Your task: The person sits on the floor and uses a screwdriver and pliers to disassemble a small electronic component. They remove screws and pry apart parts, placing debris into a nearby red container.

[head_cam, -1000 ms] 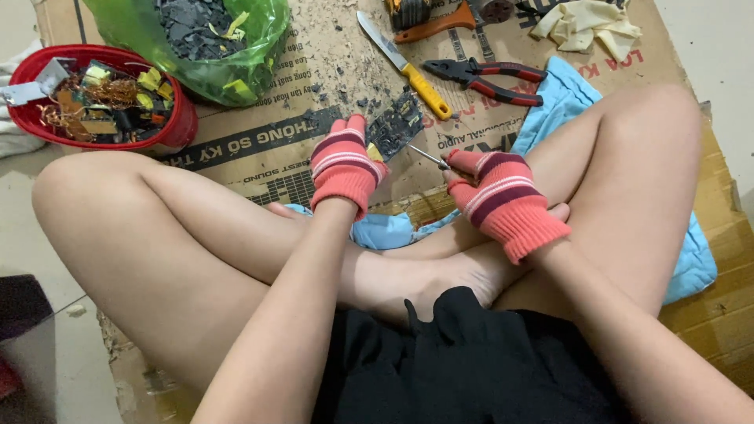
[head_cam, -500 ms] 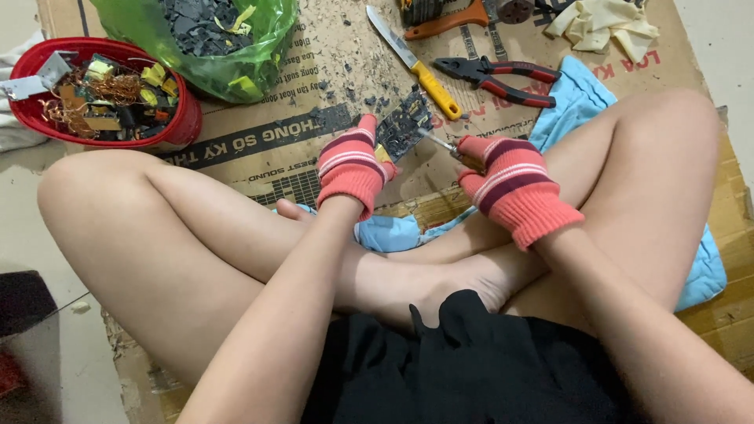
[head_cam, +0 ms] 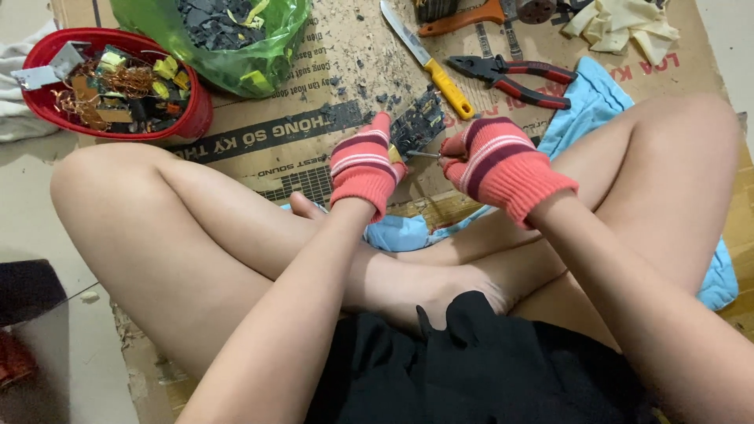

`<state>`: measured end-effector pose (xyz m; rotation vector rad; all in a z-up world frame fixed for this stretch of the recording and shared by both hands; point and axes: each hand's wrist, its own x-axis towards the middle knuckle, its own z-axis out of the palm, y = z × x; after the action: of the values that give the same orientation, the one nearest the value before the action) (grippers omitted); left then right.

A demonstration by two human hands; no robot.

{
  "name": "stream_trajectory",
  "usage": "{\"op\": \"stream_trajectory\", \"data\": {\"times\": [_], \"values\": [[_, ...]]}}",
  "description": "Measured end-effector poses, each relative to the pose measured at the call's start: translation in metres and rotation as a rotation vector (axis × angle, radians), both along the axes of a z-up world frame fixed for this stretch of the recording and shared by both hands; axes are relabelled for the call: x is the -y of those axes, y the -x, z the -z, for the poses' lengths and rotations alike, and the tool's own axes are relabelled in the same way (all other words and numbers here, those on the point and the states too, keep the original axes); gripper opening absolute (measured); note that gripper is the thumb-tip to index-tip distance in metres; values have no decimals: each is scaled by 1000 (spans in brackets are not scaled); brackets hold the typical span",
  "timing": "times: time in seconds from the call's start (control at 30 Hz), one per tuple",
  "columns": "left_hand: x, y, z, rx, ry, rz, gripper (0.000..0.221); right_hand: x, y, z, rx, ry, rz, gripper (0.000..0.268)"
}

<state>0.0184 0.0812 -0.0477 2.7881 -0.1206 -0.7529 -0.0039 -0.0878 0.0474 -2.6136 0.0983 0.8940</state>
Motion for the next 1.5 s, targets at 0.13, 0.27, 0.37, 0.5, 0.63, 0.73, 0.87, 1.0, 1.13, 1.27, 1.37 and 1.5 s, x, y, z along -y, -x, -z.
{"op": "stream_trajectory", "data": {"times": [0.13,0.27,0.37,0.5,0.63,0.73,0.87,1.0,1.13,1.27,1.37,1.5], "values": [[4,2,-5,0,3,6,81,3,-18,15,9,107,-181,35],[1,4,-5,-8,-15,10,81,-1,-19,16,42,156,-164,34],[1,1,-6,-7,14,6,80,-8,-17,-8,-32,81,-68,37],[2,2,-12,-25,26,6,80,-15,-20,-13,-85,117,-61,35],[2,3,-15,-35,16,-4,82,-24,-28,-18,-123,169,-110,35],[5,-1,-18,-62,15,-14,81,-27,-31,-14,-142,199,-162,39],[6,-4,-13,-61,-16,15,81,-25,-38,-14,-137,223,-189,43],[6,-1,-11,-49,-38,5,82,-14,-34,-7,-12,241,-301,30],[5,-1,-6,-38,-41,10,83,-2,-26,-2,231,99,-275,24],[5,0,-12,-29,-44,31,82,0,-28,-2,221,101,-276,24],[4,0,-2,-11,-48,28,81,0,-33,-3,205,104,-298,23],[6,1,-6,-5,-55,28,81,1,-40,-3,173,111,-336,22]]}}
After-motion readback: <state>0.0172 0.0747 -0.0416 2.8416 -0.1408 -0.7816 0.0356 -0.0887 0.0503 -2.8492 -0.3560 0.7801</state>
